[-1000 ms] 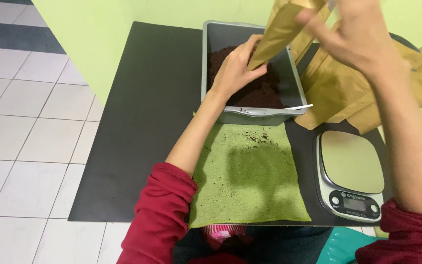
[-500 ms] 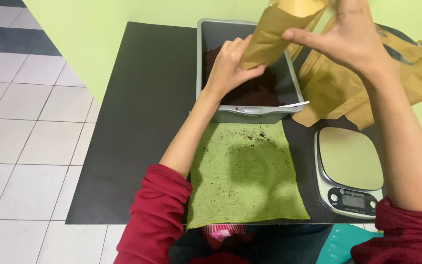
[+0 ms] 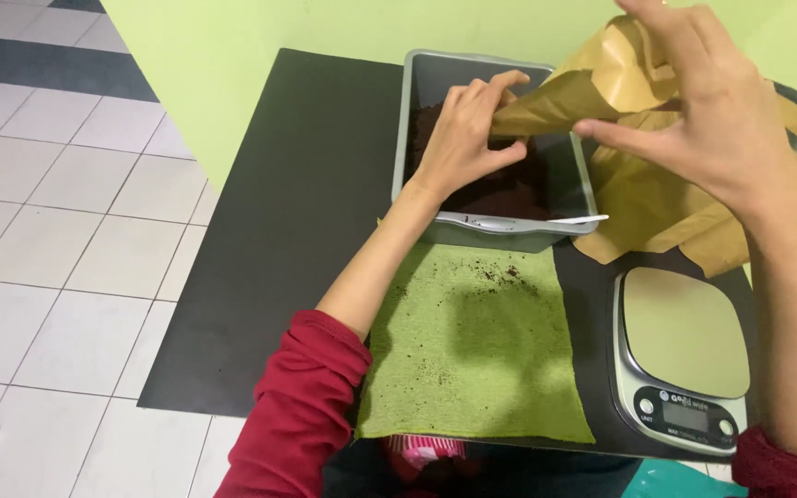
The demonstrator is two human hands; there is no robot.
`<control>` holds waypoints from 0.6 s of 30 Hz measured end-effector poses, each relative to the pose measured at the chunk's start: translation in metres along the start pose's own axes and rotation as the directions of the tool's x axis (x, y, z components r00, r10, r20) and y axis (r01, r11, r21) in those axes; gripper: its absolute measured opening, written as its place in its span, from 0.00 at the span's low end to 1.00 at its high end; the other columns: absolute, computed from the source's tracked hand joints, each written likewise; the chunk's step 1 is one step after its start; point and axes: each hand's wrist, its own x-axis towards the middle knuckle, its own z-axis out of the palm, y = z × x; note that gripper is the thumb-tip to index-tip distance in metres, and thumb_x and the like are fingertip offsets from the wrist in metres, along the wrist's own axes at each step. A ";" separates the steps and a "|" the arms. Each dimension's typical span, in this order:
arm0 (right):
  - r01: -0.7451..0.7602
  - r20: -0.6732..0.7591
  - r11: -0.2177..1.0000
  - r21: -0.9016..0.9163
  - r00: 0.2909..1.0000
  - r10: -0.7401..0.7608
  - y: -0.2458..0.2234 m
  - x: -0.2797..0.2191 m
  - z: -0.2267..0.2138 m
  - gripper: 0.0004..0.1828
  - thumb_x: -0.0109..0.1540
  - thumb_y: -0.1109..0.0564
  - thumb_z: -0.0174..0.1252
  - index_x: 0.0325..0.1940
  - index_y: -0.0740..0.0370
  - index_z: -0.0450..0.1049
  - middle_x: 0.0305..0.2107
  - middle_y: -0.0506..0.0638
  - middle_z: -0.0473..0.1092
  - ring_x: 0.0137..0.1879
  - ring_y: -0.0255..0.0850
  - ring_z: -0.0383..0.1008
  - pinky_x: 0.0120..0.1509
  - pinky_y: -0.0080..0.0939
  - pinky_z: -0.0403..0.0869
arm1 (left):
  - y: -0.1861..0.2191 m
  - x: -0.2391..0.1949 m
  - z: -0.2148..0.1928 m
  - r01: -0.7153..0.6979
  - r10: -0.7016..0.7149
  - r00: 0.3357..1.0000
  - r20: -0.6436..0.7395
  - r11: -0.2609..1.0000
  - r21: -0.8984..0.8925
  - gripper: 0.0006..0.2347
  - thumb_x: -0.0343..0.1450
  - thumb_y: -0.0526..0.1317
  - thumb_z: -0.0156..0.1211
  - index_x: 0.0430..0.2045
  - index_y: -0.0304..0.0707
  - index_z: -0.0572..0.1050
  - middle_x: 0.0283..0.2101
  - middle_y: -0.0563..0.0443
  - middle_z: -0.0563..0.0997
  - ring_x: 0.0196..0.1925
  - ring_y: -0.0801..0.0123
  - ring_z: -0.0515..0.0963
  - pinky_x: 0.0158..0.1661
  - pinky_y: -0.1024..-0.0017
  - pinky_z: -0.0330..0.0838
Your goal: Emptying ground coffee from multiple brown paper bags into a plastic bin on a workspace.
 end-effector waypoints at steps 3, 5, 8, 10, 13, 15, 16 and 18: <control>0.057 -0.143 0.993 -0.106 0.987 -0.072 0.034 -0.013 0.015 0.42 0.72 0.47 0.75 0.74 0.80 0.62 0.50 0.71 0.67 0.44 0.56 0.66 0.46 0.53 0.69 | -0.010 -0.004 0.008 -0.027 0.032 0.996 -0.088 0.998 0.065 0.36 0.72 0.58 0.68 0.70 0.51 0.53 0.58 0.63 0.80 0.59 0.72 0.77 0.63 0.65 0.62; 0.033 -0.240 0.997 -0.062 0.970 -0.047 0.038 -0.021 0.015 0.38 0.75 0.55 0.77 0.72 0.83 0.60 0.52 0.75 0.66 0.51 0.64 0.67 0.54 0.57 0.67 | -0.005 -0.004 0.003 0.047 -0.042 0.991 -0.125 0.998 0.038 0.35 0.73 0.61 0.60 0.71 0.52 0.52 0.63 0.60 0.77 0.63 0.70 0.75 0.66 0.61 0.62; 0.018 -0.353 0.997 0.074 0.936 0.010 0.042 -0.029 0.020 0.33 0.79 0.63 0.73 0.71 0.81 0.55 0.56 0.80 0.65 0.60 0.71 0.68 0.63 0.62 0.67 | -0.006 -0.004 0.003 0.154 -0.151 0.968 -0.201 0.988 -0.002 0.31 0.76 0.63 0.47 0.73 0.54 0.51 0.71 0.58 0.69 0.72 0.68 0.71 0.72 0.55 0.61; 0.022 -0.365 0.986 0.166 0.930 0.041 0.035 -0.032 0.020 0.30 0.82 0.64 0.66 0.72 0.78 0.50 0.58 0.80 0.65 0.62 0.70 0.69 0.63 0.61 0.68 | -0.004 -0.004 0.002 0.191 -0.189 0.951 -0.243 0.982 -0.017 0.30 0.78 0.61 0.42 0.74 0.55 0.50 0.75 0.59 0.65 0.76 0.68 0.69 0.75 0.54 0.60; -0.037 -0.302 0.905 0.424 0.936 0.180 0.029 -0.037 0.019 0.25 0.83 0.60 0.56 0.68 0.66 0.44 0.61 0.76 0.56 0.63 0.71 0.71 0.46 0.58 0.84 | -0.002 -0.002 -0.001 0.229 -0.220 0.943 -0.248 0.973 0.006 0.27 0.79 0.61 0.38 0.73 0.53 0.53 0.74 0.56 0.65 0.76 0.64 0.69 0.75 0.54 0.58; -0.059 -0.374 0.933 0.354 0.906 0.199 0.047 -0.046 0.027 0.24 0.79 0.68 0.58 0.68 0.65 0.49 0.60 0.72 0.59 0.64 0.61 0.65 0.62 0.56 0.71 | -0.009 -0.002 0.006 0.236 -0.214 0.938 -0.272 0.971 0.051 0.29 0.79 0.62 0.31 0.72 0.48 0.53 0.74 0.51 0.65 0.75 0.63 0.68 0.74 0.51 0.59; -0.071 -0.376 0.935 0.347 0.903 0.208 0.045 -0.048 0.026 0.24 0.79 0.68 0.58 0.68 0.65 0.49 0.60 0.72 0.59 0.64 0.61 0.65 0.62 0.56 0.71 | -0.009 -0.003 0.006 0.229 -0.211 0.941 -0.265 0.973 0.039 0.29 0.79 0.62 0.31 0.72 0.48 0.53 0.74 0.51 0.65 0.75 0.63 0.68 0.74 0.51 0.59; -0.255 -0.254 0.951 0.177 0.921 0.295 0.041 -0.049 0.023 0.29 0.74 0.58 0.69 0.63 0.70 0.55 0.55 0.71 0.68 0.55 0.59 0.70 0.58 0.55 0.67 | -0.010 -0.002 0.005 0.258 -0.226 0.936 -0.270 0.962 0.090 0.29 0.80 0.62 0.31 0.72 0.47 0.52 0.75 0.50 0.63 0.77 0.62 0.67 0.77 0.44 0.52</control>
